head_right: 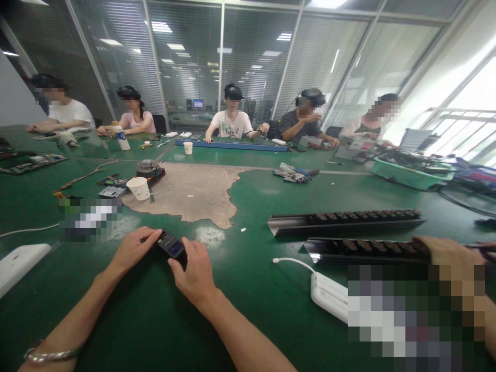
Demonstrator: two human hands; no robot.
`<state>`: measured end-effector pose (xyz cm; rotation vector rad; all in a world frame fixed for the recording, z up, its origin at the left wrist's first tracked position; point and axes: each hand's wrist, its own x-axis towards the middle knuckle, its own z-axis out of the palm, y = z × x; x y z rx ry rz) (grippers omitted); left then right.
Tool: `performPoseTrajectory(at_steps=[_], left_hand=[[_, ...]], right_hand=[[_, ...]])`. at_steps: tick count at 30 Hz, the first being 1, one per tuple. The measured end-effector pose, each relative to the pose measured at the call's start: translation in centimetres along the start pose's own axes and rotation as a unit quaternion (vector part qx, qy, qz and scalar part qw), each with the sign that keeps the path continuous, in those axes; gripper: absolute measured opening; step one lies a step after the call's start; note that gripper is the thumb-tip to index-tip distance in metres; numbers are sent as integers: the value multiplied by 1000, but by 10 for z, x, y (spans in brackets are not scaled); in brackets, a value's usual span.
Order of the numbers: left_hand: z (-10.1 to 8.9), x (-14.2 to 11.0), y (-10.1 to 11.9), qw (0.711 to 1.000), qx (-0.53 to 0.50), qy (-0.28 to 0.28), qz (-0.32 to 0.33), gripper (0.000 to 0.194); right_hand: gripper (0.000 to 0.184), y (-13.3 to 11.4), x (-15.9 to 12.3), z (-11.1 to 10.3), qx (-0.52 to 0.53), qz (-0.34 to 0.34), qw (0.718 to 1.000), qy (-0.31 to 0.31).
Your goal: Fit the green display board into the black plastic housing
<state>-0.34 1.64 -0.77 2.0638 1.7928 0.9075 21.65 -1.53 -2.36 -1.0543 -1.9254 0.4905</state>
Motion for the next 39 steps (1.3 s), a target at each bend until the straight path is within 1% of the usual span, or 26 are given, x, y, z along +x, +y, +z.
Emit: performPoseTrajectory(at_steps=[2,6,9,16,22,25,29,32,35,39], left_hand=[[0,-1,0,1000,3,-3,-8,50],[0,-2,-2,999,-27,1,-41,53],[1,-2,-4,998,-28,3,-64,55],[2,2,-5,997,-36,8,-73,55],[-1,2,-2,995,-49,-3,-88,54],[-1,1,-1,994,-61,-1,-87,54],[0,1,-2,989,-100,18,-105,59],[-1,1,-2,984,-127,35,-117,63],[-2,0,-1,983,-133,43,-118,64],[0,-1,-2,984,-128,36,-119,63]], right_hand=[[52,0,-1,1,2,-1,1000,5],[57,-1,-1,2,15,4,1000,10],[54,-1,-1,2,21,6,1000,7],[51,0,2,0,29,16,999,2],[51,2,2,-1,47,21,999,-4],[50,2,1,-2,67,21,997,8],[48,1,2,-3,92,25,995,24],[49,1,2,-5,92,18,995,28],[47,-1,4,-9,88,6,995,37],[46,-2,7,-15,93,13,992,82]])
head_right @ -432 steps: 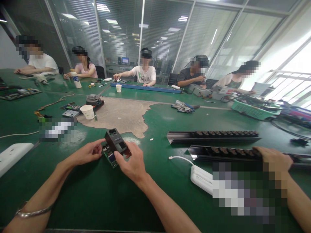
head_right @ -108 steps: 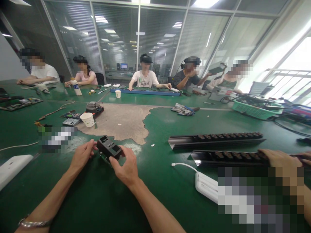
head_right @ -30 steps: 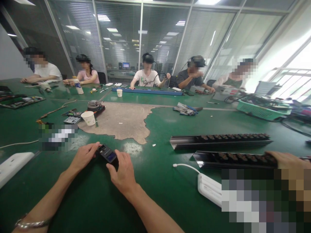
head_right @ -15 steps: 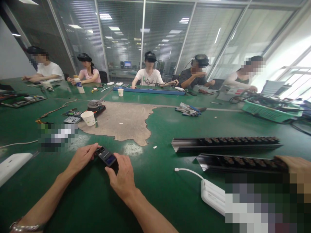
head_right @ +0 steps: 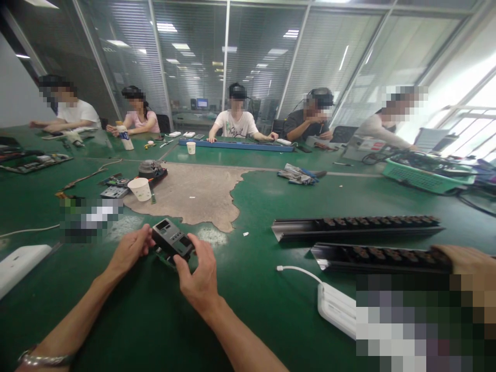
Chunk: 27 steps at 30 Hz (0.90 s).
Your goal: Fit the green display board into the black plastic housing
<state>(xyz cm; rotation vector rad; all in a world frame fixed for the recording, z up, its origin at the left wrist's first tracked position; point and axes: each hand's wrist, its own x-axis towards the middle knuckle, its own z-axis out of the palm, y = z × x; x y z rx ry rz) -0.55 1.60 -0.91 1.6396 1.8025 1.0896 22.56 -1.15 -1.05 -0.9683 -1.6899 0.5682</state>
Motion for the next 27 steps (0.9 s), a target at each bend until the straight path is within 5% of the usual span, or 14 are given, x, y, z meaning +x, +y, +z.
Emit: performPoseTrajectory(at_steps=[4,13,18,27], left_hand=[[3,0,-3,1000,-14,-24,2,62],[7,1,-7,998,-26,-55,-6,64],[8,0,-5,997,-30,-75,4,62],[7,0,-6,995,-22,-93,12,61]], right_hand=[[45,13,6,-2,-37,25,998,37],[46,48,6,2,-121,45,992,2],[60,49,4,4,-140,31,990,8],[44,22,14,-7,-14,64,997,46]])
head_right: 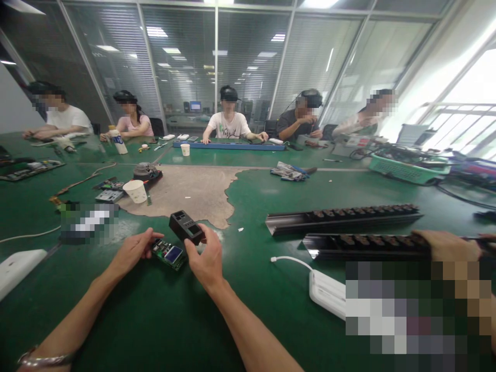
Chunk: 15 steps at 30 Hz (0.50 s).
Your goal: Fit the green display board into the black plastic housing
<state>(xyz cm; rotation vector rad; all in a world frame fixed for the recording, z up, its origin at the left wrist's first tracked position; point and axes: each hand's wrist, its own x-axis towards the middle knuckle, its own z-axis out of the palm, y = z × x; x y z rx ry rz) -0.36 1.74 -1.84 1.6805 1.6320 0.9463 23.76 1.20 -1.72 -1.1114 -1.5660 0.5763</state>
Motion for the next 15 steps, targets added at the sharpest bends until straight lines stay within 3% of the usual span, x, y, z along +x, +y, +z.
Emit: performPoseTrajectory(at_steps=[6,15], left_hand=[[1,2,-5,999,-33,20,-27,64],[-2,1,-3,999,-23,40,-11,65]], right_hand=[[45,-24,-9,-2,24,-72,995,-59],[50,-25,-18,3,0,-112,988,-103]])
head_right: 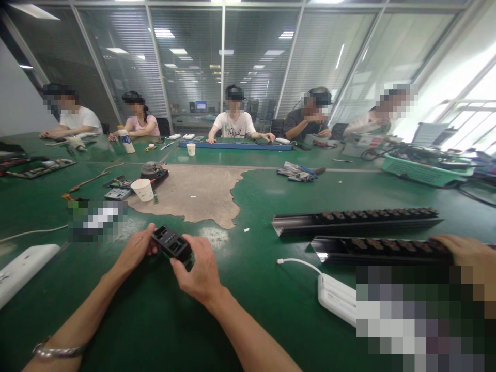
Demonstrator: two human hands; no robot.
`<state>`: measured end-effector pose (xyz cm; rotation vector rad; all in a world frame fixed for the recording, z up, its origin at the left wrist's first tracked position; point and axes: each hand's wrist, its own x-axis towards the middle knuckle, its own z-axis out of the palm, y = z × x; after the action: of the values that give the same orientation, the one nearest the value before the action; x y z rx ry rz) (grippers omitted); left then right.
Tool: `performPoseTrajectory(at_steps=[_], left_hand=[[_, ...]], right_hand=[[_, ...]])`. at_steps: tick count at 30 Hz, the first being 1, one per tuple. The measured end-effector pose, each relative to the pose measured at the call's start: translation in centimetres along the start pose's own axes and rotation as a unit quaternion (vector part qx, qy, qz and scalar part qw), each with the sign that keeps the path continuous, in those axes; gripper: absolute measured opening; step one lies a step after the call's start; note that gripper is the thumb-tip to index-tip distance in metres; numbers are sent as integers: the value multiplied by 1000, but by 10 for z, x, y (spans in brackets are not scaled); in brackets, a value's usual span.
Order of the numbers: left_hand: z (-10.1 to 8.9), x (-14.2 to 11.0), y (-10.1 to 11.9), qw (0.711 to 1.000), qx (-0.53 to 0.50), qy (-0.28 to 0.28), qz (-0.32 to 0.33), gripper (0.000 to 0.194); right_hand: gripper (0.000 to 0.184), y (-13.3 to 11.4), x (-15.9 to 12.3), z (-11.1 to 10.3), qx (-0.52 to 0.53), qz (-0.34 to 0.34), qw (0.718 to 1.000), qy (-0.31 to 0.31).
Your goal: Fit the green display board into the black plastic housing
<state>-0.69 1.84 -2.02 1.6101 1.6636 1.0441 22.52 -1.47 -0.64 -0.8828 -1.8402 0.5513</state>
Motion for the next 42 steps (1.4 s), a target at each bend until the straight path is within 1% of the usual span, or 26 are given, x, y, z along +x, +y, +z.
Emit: performPoseTrajectory(at_steps=[6,14,19,23,31,34,38,42], left_hand=[[-1,-1,3,999,1,33,-4,64],[-2,-5,13,996,83,18,36,57],[-2,-6,17,994,98,32,38,56],[-3,-7,20,991,113,35,63,51],[-2,-2,12,979,174,30,106,42],[-2,-1,12,981,163,17,105,40],[-2,-2,14,985,144,8,99,40],[-1,-2,12,990,124,24,68,50]], right_hand=[[50,3,-2,2,-19,1,1000,-10],[49,4,-2,3,-32,4,999,-35],[49,3,-1,0,-34,9,998,-43],[47,4,-1,1,-27,8,999,-34],[50,12,-5,5,-52,17,997,-52],[53,12,-6,6,-63,18,996,-58],[44,12,-6,7,-80,28,994,-65],[40,13,-5,9,-87,37,994,-61]])
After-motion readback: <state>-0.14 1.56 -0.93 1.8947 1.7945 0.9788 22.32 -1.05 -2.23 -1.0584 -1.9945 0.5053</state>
